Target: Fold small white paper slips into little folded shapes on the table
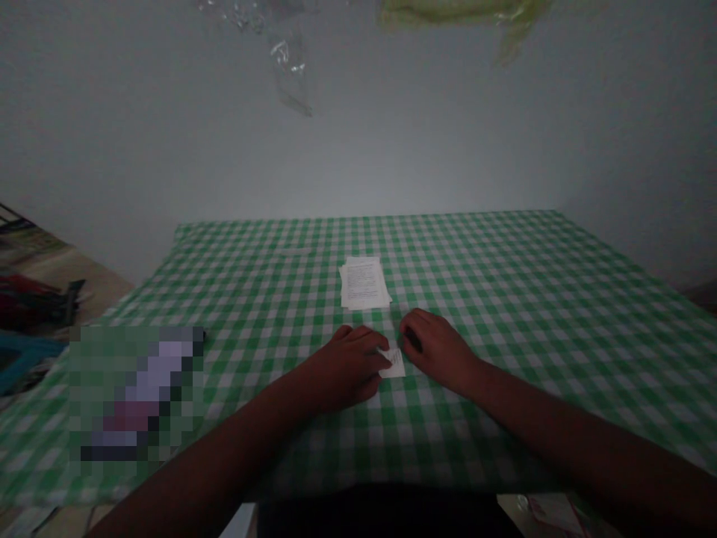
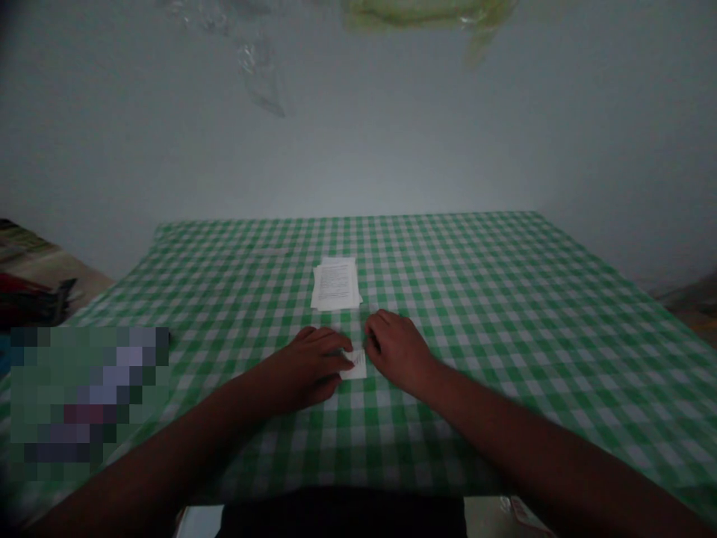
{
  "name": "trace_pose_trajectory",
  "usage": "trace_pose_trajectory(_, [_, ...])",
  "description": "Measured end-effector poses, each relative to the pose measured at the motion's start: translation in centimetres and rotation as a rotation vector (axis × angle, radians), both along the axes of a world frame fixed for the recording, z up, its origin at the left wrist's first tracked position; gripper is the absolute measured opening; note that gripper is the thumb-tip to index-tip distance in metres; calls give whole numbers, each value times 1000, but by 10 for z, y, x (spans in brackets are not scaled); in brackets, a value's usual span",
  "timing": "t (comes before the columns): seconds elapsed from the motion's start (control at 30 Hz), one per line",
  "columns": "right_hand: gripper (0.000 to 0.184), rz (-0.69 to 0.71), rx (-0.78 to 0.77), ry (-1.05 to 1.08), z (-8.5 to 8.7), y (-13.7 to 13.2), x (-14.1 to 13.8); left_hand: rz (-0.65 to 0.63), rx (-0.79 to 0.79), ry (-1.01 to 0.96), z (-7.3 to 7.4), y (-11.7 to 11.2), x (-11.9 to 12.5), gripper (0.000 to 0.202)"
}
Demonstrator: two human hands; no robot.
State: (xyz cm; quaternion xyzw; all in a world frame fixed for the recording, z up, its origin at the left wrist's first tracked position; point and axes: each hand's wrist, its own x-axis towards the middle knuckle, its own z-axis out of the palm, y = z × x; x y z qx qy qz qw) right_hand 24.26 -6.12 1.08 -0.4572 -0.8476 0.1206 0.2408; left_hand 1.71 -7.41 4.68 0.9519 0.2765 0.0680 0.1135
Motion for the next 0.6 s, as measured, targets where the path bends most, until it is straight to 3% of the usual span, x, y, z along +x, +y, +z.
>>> trace_pose_trajectory(0.2, [16, 87, 2, 92, 11, 2, 8, 13, 26, -8, -1, 1, 1, 23])
trace_pose_trajectory(0.43, [17, 424, -58, 30, 26, -10, 11, 47, 109, 35, -1, -1, 5, 20])
trace_pose_trajectory(0.6, [14, 479, -68, -37, 26, -11, 13, 69, 170, 83, -2, -3, 9, 18])
